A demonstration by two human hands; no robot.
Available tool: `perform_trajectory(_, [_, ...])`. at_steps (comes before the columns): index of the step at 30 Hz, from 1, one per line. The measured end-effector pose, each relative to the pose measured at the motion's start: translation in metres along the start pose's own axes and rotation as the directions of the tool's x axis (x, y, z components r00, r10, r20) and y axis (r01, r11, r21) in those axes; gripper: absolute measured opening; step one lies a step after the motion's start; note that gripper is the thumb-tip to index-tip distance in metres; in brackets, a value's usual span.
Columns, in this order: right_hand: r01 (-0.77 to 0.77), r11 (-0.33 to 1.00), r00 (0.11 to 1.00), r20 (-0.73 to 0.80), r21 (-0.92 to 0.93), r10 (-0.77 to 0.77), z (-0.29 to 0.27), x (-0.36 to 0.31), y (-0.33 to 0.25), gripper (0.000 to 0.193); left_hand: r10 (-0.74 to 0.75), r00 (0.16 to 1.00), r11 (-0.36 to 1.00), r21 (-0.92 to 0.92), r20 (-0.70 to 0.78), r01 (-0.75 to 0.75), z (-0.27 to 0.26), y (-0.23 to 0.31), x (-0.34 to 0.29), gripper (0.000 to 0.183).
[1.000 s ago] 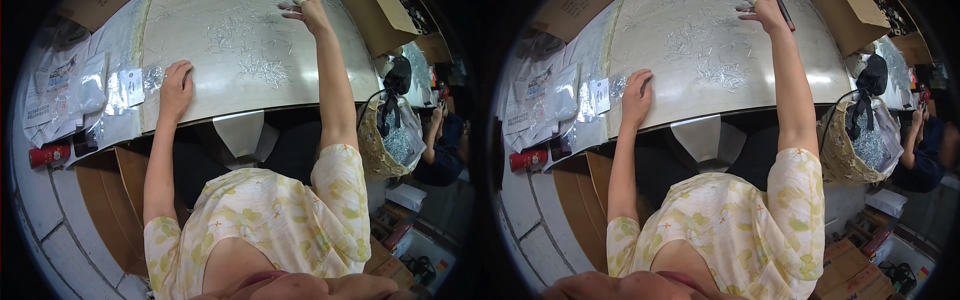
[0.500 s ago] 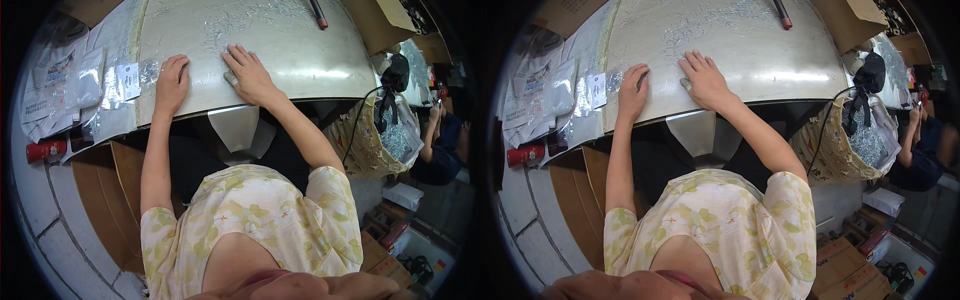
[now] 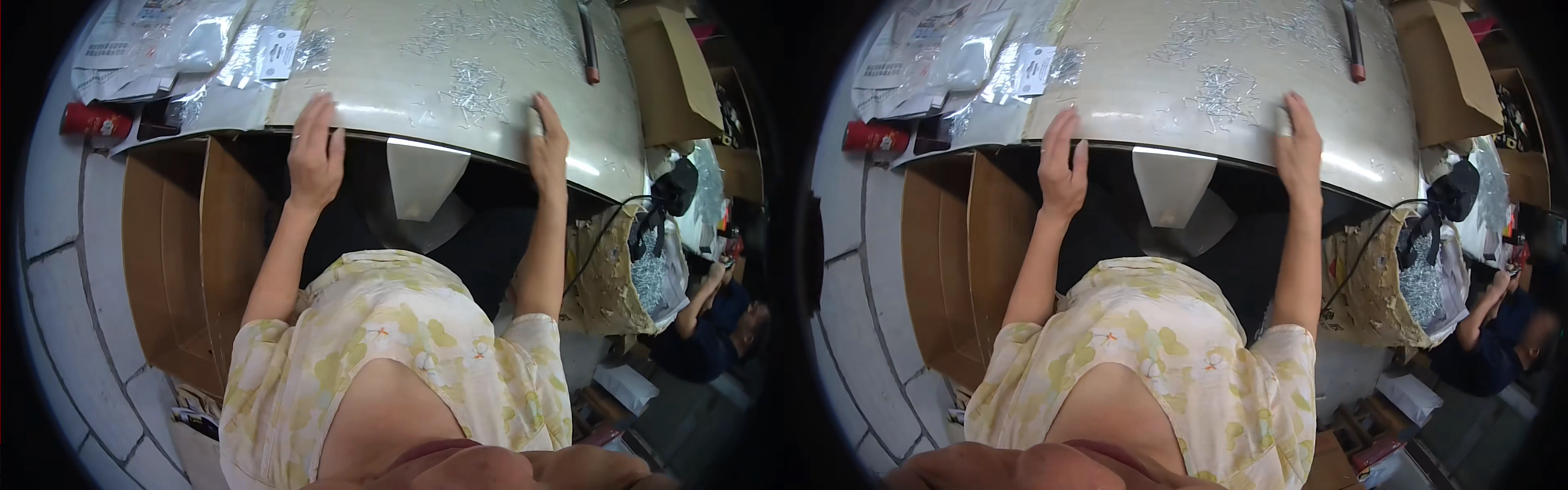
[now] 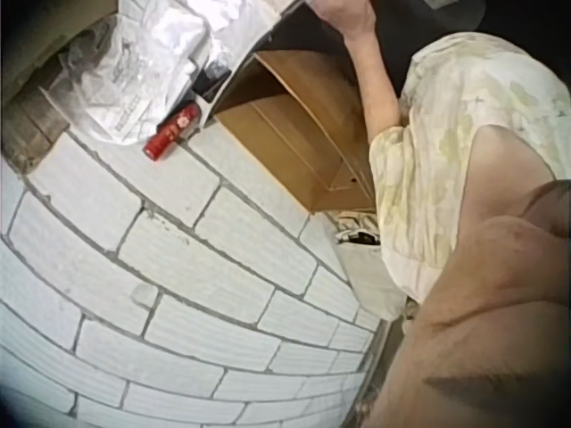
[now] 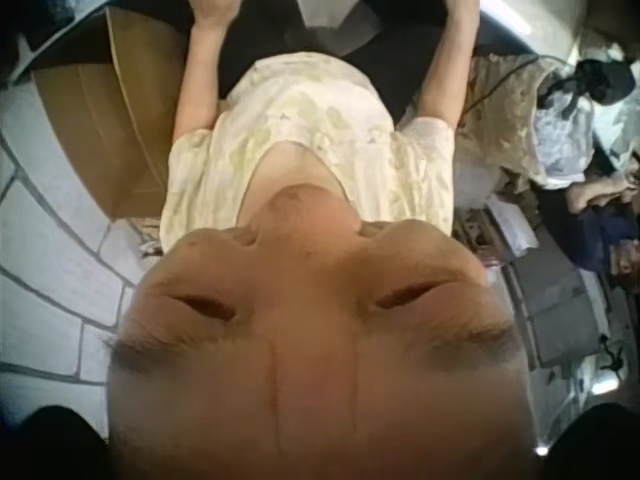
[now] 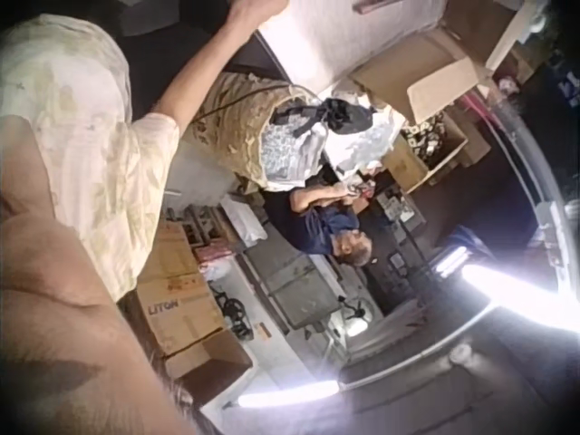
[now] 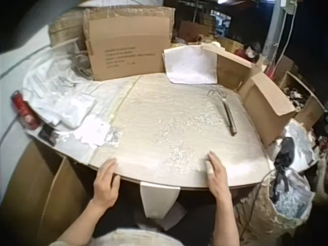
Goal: Gathering small metal components from a workbench, placing them into small plastic bags, and then packing the bags into a cardboard box with protective wrap.
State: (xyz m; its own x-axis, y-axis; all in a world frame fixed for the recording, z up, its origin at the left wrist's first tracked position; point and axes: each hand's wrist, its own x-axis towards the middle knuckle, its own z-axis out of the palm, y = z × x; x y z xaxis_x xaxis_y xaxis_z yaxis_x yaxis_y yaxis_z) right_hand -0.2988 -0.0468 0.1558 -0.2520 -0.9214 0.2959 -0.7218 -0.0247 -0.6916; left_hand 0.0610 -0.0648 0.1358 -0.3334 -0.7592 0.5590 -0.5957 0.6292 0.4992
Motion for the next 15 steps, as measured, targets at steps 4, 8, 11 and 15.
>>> perform_trajectory(4, [0.049,0.994,0.999,0.003,-0.099,-0.049,0.004,-0.019,-0.002,0.038,-0.166,0.982,0.907,0.376,-0.09,0.188,-0.009,-0.021,-0.024,0.052])
perform_trajectory(8, [0.099,0.988,0.994,0.061,-0.118,-0.092,0.018,-0.024,-0.016,0.043,-0.192,0.98,0.835,0.518,-0.045,0.188,-0.013,-0.029,-0.019,0.052])
perform_trajectory(11, [0.079,0.995,0.992,0.098,-0.068,-0.073,0.035,-0.018,-0.046,0.044,-0.24,0.969,0.847,0.473,-0.067,0.242,-0.02,-0.035,-0.013,0.05])
perform_trajectory(15, [0.402,0.872,0.908,0.248,-0.28,-0.338,0.064,-0.002,-0.096,0.058,-0.177,0.972,0.882,0.414,-0.154,0.226,-0.024,-0.055,-0.007,0.047])
